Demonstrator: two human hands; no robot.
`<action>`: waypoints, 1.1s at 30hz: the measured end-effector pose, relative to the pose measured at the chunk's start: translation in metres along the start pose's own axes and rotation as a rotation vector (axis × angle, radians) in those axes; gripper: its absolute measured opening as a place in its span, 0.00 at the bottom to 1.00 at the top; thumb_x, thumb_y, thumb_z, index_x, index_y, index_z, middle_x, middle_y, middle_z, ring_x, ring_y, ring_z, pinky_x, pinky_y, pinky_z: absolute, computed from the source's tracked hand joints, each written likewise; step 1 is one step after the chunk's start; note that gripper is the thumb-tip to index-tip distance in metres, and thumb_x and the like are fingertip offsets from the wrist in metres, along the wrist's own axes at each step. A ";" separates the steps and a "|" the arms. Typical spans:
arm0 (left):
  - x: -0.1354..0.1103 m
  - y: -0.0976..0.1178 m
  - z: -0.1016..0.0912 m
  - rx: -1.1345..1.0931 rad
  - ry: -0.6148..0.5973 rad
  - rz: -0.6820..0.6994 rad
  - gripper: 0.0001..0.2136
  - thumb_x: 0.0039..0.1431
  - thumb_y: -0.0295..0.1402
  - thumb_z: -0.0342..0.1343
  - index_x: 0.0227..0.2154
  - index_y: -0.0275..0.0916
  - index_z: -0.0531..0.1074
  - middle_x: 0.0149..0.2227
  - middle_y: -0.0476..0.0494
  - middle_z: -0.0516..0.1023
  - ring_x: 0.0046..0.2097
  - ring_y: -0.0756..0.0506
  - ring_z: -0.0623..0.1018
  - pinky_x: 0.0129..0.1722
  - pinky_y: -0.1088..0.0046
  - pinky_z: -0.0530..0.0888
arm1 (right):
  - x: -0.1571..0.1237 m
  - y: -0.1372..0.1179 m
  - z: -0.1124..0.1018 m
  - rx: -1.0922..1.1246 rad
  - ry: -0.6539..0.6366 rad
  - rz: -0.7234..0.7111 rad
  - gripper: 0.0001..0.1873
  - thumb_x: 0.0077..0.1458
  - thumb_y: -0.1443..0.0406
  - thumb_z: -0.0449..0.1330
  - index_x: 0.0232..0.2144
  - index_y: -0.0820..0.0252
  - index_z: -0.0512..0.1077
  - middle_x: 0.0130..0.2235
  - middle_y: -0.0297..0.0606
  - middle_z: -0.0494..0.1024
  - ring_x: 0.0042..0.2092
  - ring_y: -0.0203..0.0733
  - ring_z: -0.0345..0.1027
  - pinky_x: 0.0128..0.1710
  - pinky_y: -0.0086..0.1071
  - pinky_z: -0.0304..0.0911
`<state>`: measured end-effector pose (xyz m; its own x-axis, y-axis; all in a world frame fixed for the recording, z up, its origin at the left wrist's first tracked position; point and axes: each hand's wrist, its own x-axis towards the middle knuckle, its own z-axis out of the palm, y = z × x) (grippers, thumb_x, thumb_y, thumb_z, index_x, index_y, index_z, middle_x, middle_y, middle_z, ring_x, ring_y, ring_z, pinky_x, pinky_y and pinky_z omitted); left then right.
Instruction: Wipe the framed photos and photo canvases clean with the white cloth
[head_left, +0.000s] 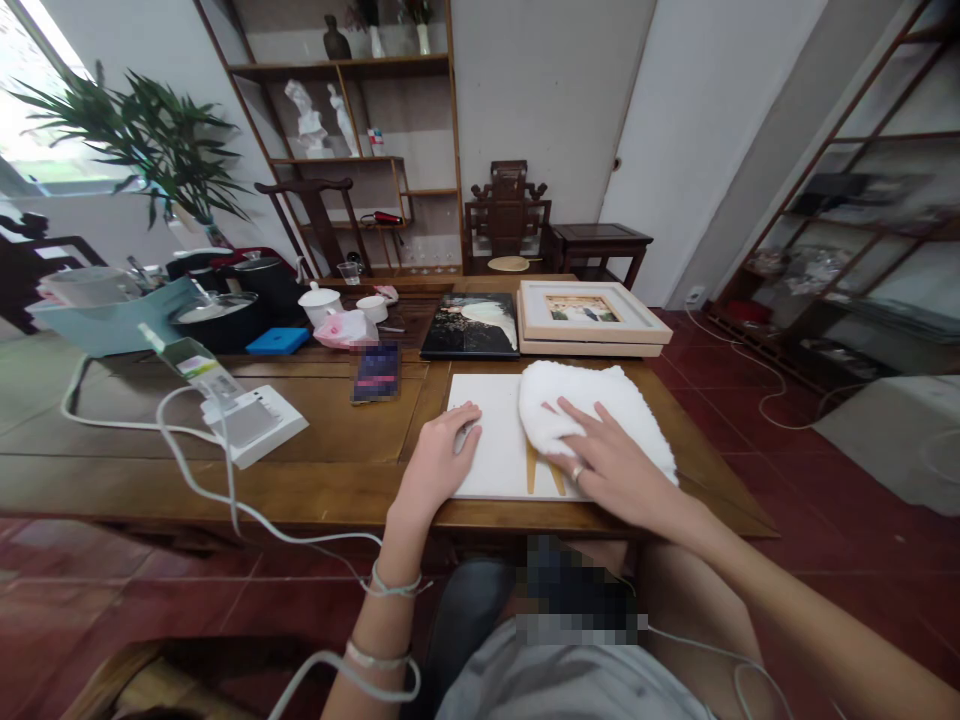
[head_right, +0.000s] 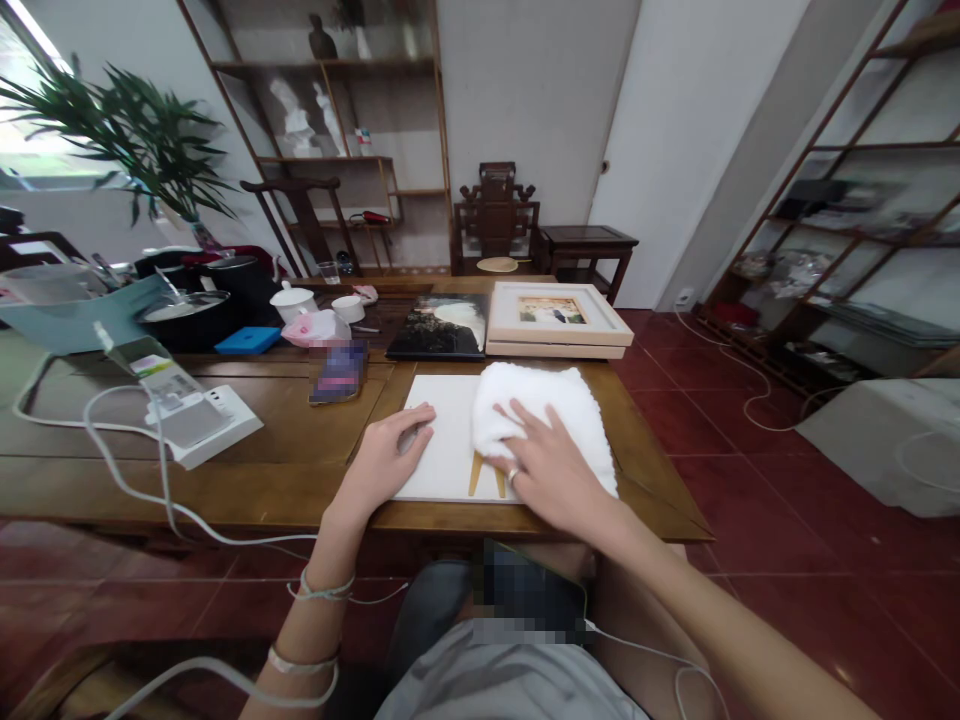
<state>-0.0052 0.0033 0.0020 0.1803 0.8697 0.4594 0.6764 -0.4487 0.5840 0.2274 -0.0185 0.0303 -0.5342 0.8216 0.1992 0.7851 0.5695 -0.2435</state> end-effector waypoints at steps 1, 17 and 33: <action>0.000 0.000 0.000 0.003 0.000 0.000 0.11 0.59 0.28 0.51 0.43 0.36 0.74 0.48 0.38 0.78 0.53 0.42 0.74 0.55 0.62 0.69 | -0.008 -0.010 0.000 -0.001 -0.005 -0.032 0.16 0.59 0.68 0.49 0.42 0.58 0.75 0.63 0.43 0.58 0.66 0.50 0.41 0.61 0.58 0.38; 0.001 0.000 0.000 0.011 -0.004 -0.005 0.12 0.59 0.29 0.51 0.43 0.35 0.74 0.48 0.37 0.77 0.54 0.42 0.74 0.55 0.63 0.69 | 0.024 0.001 -0.007 0.084 -0.101 -0.189 0.15 0.60 0.66 0.50 0.44 0.58 0.74 0.63 0.44 0.57 0.66 0.47 0.42 0.63 0.53 0.37; 0.001 0.001 0.000 -0.007 0.008 0.003 0.12 0.59 0.28 0.50 0.43 0.38 0.75 0.48 0.39 0.78 0.53 0.42 0.75 0.54 0.62 0.70 | 0.020 -0.053 0.000 -0.250 -0.154 -0.075 0.15 0.57 0.68 0.52 0.44 0.61 0.75 0.64 0.48 0.55 0.65 0.59 0.43 0.58 0.62 0.45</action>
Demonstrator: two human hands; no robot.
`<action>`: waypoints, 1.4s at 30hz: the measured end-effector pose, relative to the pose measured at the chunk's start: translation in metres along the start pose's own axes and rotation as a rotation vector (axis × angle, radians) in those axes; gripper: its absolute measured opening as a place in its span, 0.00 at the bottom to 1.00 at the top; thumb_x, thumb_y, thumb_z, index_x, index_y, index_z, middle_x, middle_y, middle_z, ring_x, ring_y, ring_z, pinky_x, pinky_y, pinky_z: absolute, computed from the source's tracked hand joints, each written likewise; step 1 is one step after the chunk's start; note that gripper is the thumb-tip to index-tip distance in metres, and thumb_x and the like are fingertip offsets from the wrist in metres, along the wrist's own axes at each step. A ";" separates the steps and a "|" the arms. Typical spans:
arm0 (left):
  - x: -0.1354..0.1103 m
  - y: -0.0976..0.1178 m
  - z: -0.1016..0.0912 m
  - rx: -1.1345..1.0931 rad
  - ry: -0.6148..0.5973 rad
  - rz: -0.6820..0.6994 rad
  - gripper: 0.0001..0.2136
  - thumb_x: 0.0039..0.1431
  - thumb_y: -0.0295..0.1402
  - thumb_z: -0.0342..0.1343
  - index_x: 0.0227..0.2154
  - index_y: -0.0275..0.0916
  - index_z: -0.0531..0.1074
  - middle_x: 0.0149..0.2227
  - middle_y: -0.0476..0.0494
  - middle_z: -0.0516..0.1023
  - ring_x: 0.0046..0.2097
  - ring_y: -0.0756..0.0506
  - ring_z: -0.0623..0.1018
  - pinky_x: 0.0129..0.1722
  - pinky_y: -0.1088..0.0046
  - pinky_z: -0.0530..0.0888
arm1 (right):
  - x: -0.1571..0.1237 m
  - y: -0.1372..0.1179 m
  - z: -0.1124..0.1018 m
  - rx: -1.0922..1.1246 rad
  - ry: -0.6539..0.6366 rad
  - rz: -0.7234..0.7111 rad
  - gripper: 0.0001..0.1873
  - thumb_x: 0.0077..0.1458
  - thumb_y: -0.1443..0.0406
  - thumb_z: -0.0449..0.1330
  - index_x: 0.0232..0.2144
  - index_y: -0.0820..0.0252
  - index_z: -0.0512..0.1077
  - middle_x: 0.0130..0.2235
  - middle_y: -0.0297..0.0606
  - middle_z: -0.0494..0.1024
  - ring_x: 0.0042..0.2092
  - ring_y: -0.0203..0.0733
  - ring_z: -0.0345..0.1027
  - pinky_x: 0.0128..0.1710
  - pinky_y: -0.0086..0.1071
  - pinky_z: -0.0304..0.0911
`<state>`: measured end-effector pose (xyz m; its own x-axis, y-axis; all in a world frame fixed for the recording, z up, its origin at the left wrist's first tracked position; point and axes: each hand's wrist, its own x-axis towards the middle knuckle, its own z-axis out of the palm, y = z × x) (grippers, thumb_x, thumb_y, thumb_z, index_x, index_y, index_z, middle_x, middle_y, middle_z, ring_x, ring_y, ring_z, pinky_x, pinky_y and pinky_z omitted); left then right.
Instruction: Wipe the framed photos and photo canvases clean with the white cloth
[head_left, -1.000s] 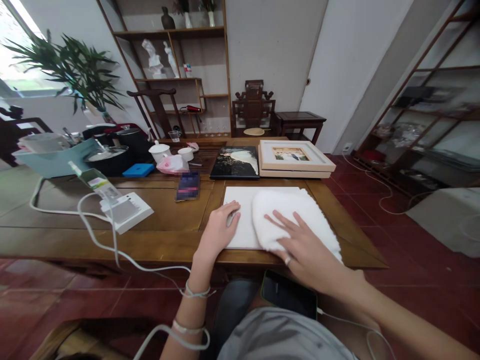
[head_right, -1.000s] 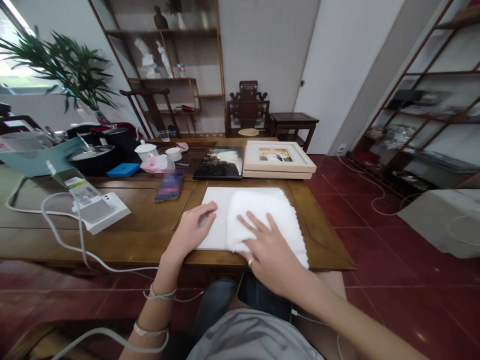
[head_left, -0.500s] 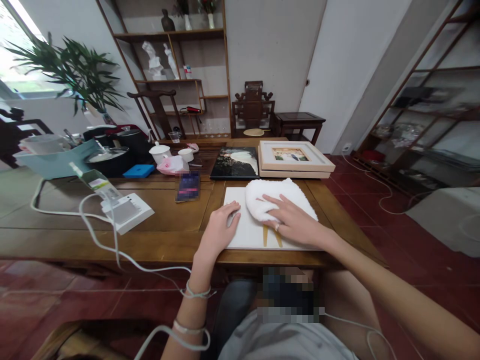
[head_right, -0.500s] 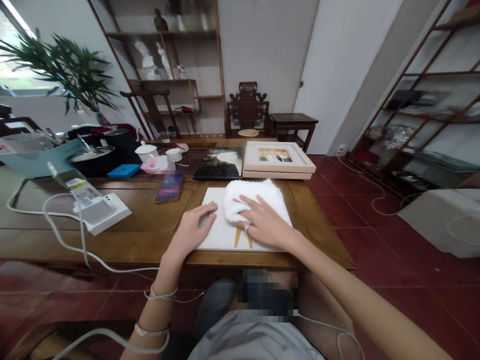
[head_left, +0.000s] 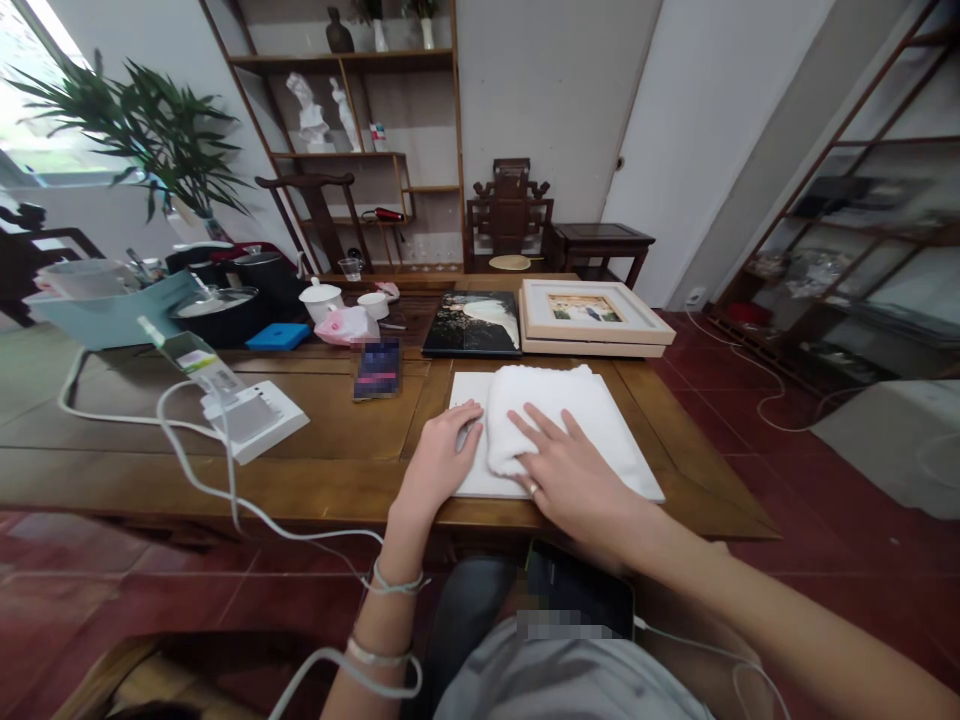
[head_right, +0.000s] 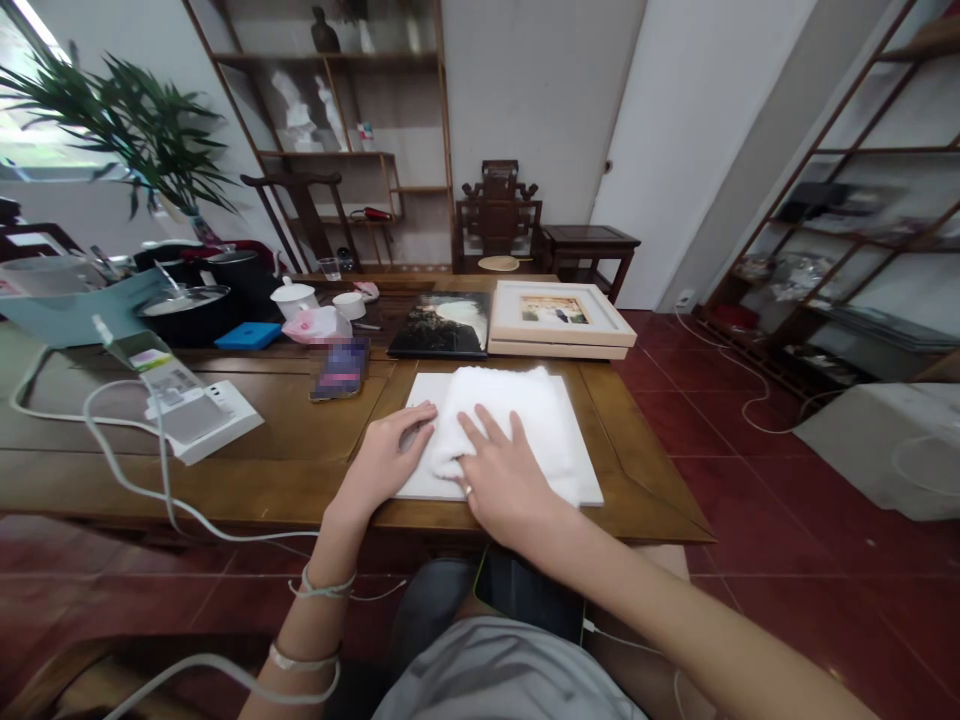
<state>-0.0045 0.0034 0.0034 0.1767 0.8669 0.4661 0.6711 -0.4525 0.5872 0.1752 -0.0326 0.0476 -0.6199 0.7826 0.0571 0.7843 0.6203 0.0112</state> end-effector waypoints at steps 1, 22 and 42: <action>0.000 0.001 0.000 0.002 -0.002 -0.001 0.12 0.59 0.28 0.49 0.42 0.38 0.75 0.48 0.39 0.78 0.53 0.42 0.75 0.54 0.62 0.70 | -0.008 -0.007 -0.002 0.002 -0.010 -0.022 0.15 0.56 0.68 0.53 0.42 0.61 0.76 0.63 0.49 0.55 0.65 0.60 0.43 0.58 0.62 0.45; -0.001 0.000 -0.001 -0.007 -0.003 -0.005 0.11 0.59 0.28 0.49 0.41 0.37 0.75 0.48 0.38 0.78 0.53 0.42 0.74 0.55 0.60 0.69 | 0.056 0.065 0.009 0.178 0.063 0.011 0.19 0.62 0.64 0.47 0.51 0.60 0.70 0.63 0.46 0.58 0.65 0.49 0.43 0.61 0.53 0.42; -0.001 0.004 -0.005 -0.068 0.088 0.052 0.20 0.67 0.36 0.37 0.53 0.35 0.67 0.58 0.36 0.68 0.61 0.44 0.65 0.60 0.60 0.62 | -0.023 0.000 -0.013 0.282 -0.036 -0.348 0.14 0.53 0.72 0.54 0.39 0.57 0.76 0.63 0.40 0.58 0.65 0.44 0.43 0.64 0.49 0.36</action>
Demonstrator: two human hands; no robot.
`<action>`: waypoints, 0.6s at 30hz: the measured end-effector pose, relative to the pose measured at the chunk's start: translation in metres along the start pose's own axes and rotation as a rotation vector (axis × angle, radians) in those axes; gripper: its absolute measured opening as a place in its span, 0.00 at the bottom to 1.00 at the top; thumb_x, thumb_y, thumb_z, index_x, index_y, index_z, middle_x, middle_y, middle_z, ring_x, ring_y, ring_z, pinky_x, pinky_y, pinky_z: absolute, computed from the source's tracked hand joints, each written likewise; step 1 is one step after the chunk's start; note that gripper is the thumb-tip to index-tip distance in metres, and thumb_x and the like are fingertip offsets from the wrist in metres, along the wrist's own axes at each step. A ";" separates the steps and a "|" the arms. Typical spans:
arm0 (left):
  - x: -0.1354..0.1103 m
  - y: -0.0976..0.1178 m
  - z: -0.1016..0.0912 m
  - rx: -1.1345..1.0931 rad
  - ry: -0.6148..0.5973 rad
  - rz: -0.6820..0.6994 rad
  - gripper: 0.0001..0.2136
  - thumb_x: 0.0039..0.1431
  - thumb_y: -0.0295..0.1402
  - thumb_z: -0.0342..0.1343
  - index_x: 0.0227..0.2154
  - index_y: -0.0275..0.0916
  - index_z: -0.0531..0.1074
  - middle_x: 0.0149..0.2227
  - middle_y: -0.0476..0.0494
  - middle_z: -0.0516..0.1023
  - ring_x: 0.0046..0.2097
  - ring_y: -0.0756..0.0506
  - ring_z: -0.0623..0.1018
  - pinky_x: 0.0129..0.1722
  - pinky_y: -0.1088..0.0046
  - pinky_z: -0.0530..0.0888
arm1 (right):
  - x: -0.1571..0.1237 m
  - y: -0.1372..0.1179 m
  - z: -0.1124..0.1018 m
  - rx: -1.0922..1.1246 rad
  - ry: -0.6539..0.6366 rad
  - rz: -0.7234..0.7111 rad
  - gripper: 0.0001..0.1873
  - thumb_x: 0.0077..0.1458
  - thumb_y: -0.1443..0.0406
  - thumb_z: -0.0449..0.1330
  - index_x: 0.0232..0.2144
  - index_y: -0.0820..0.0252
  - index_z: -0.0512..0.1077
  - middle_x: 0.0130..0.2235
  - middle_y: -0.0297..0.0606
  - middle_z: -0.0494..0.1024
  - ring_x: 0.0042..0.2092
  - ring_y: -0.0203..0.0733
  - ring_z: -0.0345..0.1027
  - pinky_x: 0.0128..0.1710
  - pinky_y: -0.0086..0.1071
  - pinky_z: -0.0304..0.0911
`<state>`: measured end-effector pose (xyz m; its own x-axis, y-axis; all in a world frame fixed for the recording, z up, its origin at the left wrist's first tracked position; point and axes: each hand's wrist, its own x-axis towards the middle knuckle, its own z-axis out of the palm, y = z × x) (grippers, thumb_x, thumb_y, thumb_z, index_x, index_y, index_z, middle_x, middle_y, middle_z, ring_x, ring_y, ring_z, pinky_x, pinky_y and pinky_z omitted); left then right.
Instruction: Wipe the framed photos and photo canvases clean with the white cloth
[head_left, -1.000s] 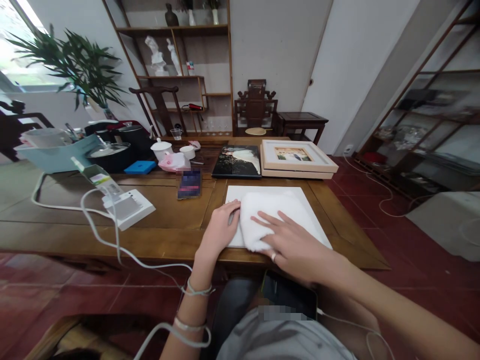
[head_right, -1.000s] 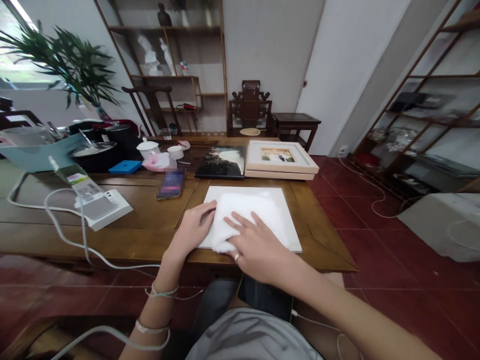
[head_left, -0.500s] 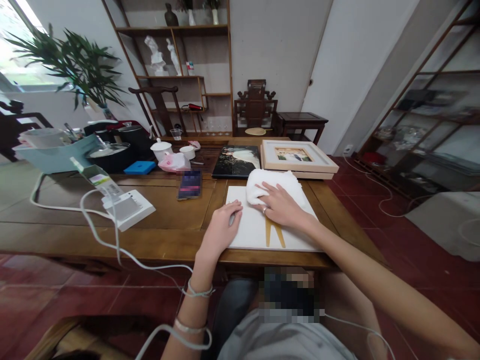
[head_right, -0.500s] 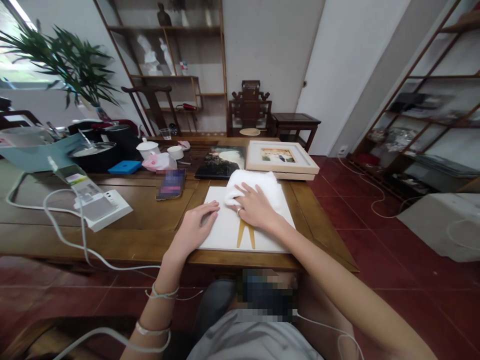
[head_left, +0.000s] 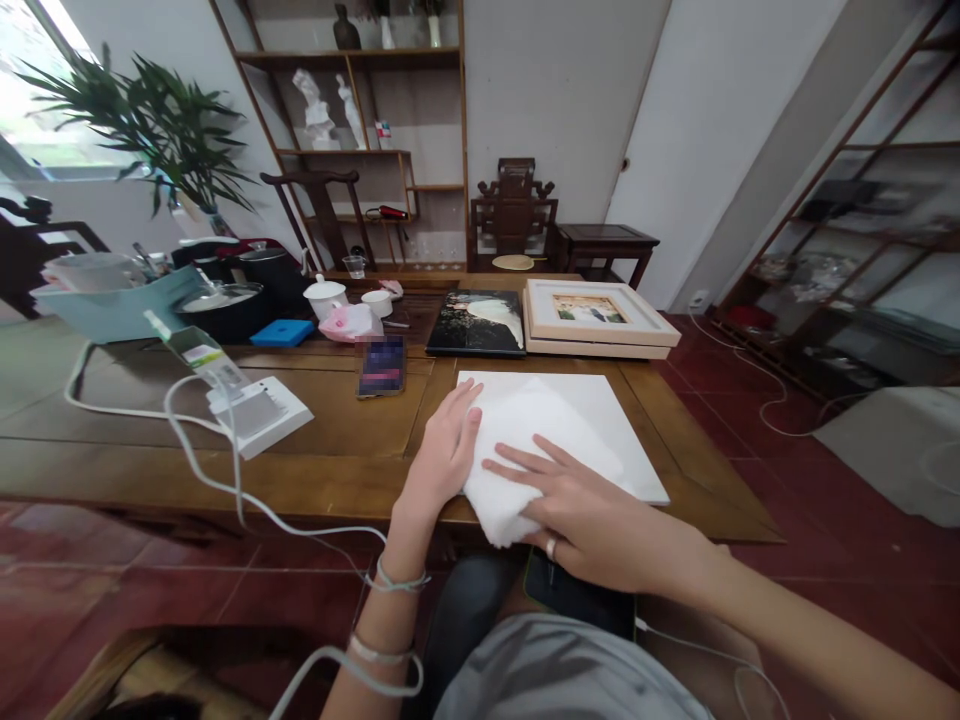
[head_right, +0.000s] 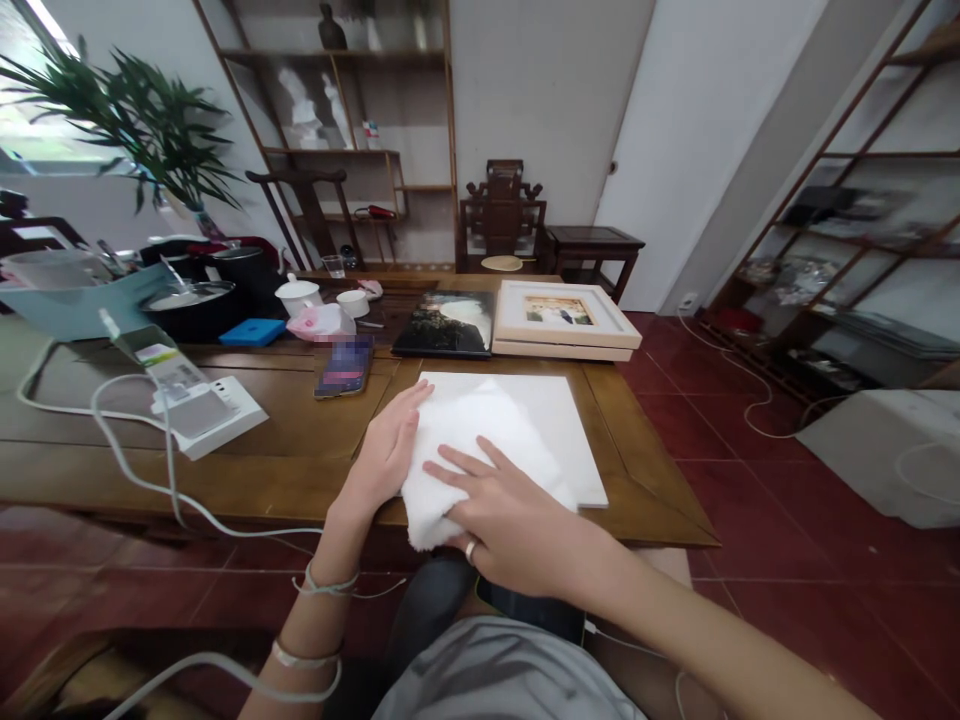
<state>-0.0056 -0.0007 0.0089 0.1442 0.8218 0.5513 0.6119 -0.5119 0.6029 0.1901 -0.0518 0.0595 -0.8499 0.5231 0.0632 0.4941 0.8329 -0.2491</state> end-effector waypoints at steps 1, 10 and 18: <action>0.000 0.000 0.000 0.002 -0.004 -0.008 0.19 0.66 0.36 0.38 0.52 0.35 0.68 0.56 0.36 0.70 0.59 0.43 0.67 0.59 0.61 0.63 | -0.004 -0.001 -0.002 0.015 -0.009 0.010 0.14 0.54 0.71 0.54 0.39 0.57 0.76 0.63 0.40 0.59 0.65 0.42 0.44 0.65 0.47 0.35; 0.001 0.000 0.001 0.060 -0.071 -0.066 0.15 0.65 0.33 0.44 0.48 0.35 0.71 0.48 0.37 0.77 0.49 0.42 0.76 0.51 0.64 0.71 | -0.004 0.025 -0.014 -0.017 -0.004 0.203 0.16 0.61 0.61 0.49 0.43 0.59 0.75 0.62 0.44 0.61 0.62 0.49 0.53 0.62 0.46 0.45; 0.003 -0.001 0.002 0.043 -0.080 -0.052 0.13 0.63 0.29 0.46 0.46 0.35 0.72 0.49 0.37 0.76 0.50 0.42 0.75 0.52 0.64 0.69 | 0.046 0.046 -0.022 -0.096 0.051 0.320 0.17 0.62 0.62 0.46 0.42 0.58 0.74 0.49 0.43 0.75 0.49 0.51 0.67 0.48 0.40 0.58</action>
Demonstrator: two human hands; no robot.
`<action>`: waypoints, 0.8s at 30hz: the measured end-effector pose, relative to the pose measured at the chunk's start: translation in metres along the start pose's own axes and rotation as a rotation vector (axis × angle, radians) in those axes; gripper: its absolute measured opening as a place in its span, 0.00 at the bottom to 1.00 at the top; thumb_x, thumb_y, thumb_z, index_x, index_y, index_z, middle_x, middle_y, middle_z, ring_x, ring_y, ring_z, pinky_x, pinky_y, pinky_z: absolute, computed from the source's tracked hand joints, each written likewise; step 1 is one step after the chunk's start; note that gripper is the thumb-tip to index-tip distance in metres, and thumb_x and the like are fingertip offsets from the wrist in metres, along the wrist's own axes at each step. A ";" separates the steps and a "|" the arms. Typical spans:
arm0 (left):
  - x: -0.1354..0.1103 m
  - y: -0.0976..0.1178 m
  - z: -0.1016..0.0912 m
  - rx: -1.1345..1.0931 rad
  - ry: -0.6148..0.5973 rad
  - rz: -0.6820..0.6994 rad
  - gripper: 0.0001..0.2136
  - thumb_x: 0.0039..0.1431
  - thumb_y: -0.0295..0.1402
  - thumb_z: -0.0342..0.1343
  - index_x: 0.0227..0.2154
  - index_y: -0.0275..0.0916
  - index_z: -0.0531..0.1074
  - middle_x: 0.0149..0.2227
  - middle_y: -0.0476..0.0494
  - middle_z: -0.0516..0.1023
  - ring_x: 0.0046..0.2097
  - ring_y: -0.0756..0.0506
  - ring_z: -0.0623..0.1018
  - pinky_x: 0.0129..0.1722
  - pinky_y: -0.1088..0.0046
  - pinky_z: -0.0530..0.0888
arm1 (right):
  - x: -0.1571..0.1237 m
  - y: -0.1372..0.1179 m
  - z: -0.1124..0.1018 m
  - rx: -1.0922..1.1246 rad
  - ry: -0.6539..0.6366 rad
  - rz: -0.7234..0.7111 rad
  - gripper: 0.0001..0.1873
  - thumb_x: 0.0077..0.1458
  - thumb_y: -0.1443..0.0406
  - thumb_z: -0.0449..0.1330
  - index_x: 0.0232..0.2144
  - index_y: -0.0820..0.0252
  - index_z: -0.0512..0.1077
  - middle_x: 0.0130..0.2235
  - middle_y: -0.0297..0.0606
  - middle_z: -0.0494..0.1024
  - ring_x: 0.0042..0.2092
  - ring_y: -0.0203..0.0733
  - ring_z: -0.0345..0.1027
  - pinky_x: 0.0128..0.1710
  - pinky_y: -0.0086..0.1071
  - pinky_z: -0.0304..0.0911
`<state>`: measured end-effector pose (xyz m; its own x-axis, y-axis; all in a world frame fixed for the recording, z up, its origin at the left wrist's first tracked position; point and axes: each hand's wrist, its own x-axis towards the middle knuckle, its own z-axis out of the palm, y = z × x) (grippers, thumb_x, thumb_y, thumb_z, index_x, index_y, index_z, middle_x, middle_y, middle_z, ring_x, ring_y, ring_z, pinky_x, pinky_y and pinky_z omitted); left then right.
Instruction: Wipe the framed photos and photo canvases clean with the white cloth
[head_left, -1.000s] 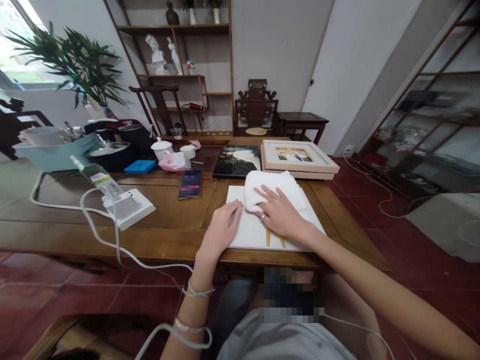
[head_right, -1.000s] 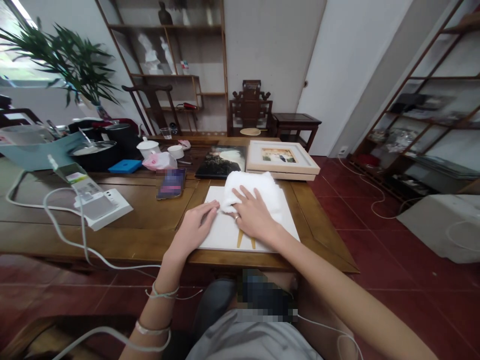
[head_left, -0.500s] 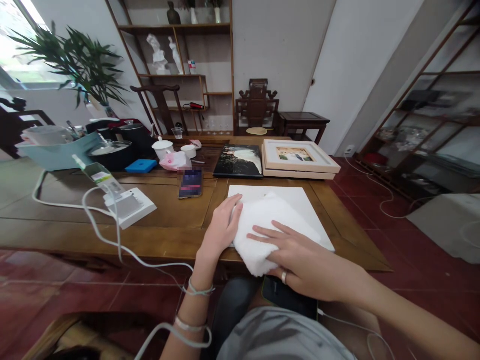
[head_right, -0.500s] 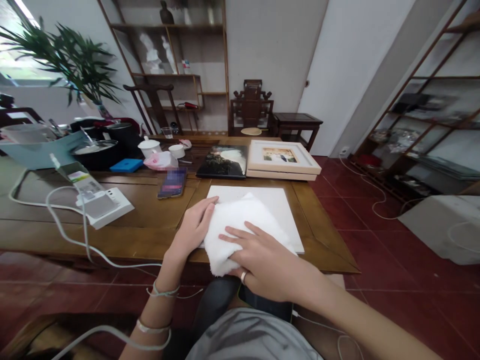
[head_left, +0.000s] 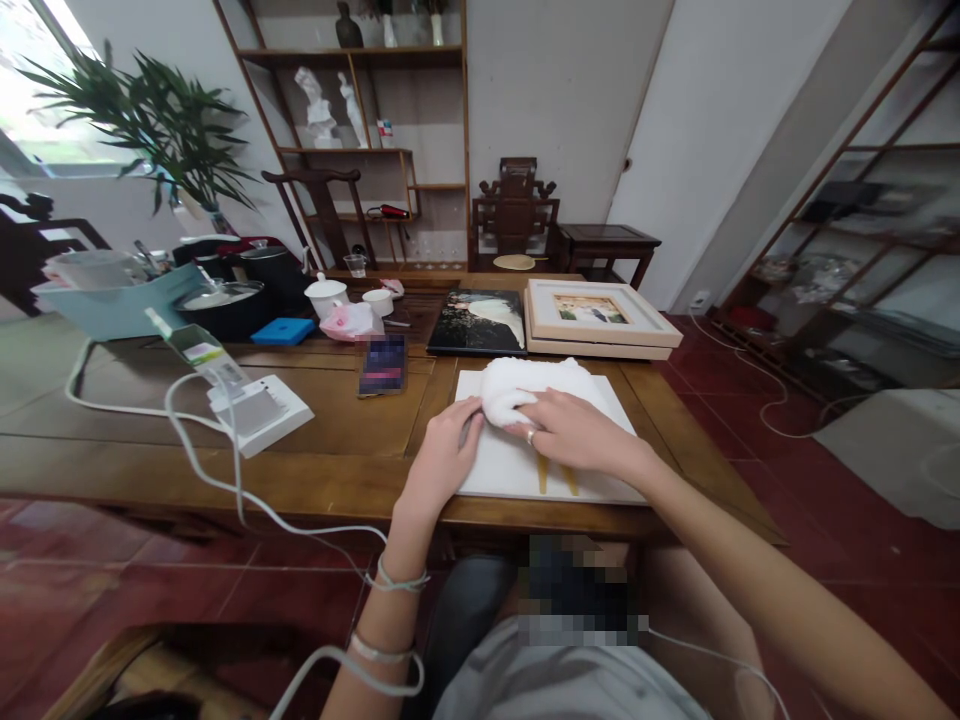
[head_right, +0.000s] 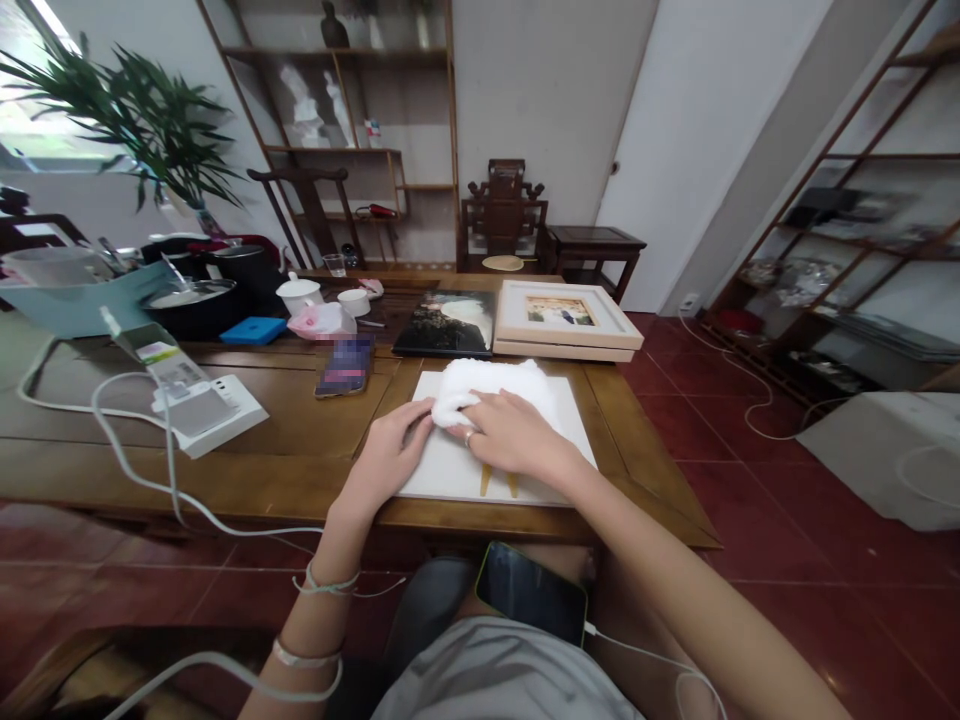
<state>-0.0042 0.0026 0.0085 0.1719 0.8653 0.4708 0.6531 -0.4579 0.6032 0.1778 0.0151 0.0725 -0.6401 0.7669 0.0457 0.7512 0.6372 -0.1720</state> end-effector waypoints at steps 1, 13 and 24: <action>0.000 0.001 -0.001 -0.001 -0.006 0.001 0.12 0.62 0.29 0.47 0.45 0.36 0.72 0.48 0.38 0.77 0.49 0.42 0.75 0.52 0.64 0.69 | 0.007 -0.001 -0.001 -0.005 0.004 0.024 0.17 0.63 0.62 0.46 0.41 0.58 0.74 0.47 0.43 0.76 0.47 0.51 0.68 0.46 0.39 0.58; -0.002 -0.003 0.001 0.004 -0.009 -0.013 0.11 0.61 0.28 0.48 0.41 0.36 0.75 0.48 0.38 0.78 0.53 0.42 0.74 0.54 0.65 0.68 | 0.032 0.003 0.004 -0.013 0.012 0.113 0.18 0.62 0.61 0.45 0.36 0.60 0.74 0.42 0.46 0.78 0.44 0.50 0.69 0.40 0.35 0.56; -0.003 -0.004 0.003 0.014 0.004 -0.033 0.12 0.61 0.28 0.49 0.41 0.33 0.76 0.47 0.35 0.78 0.54 0.42 0.74 0.56 0.63 0.68 | -0.021 0.075 0.008 -0.006 0.088 0.238 0.20 0.63 0.60 0.41 0.35 0.59 0.72 0.40 0.45 0.77 0.46 0.52 0.68 0.43 0.39 0.61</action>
<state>-0.0056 0.0031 0.0029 0.1470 0.8790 0.4537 0.6685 -0.4263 0.6094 0.2466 0.0462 0.0504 -0.4287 0.8989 0.0902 0.8802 0.4381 -0.1825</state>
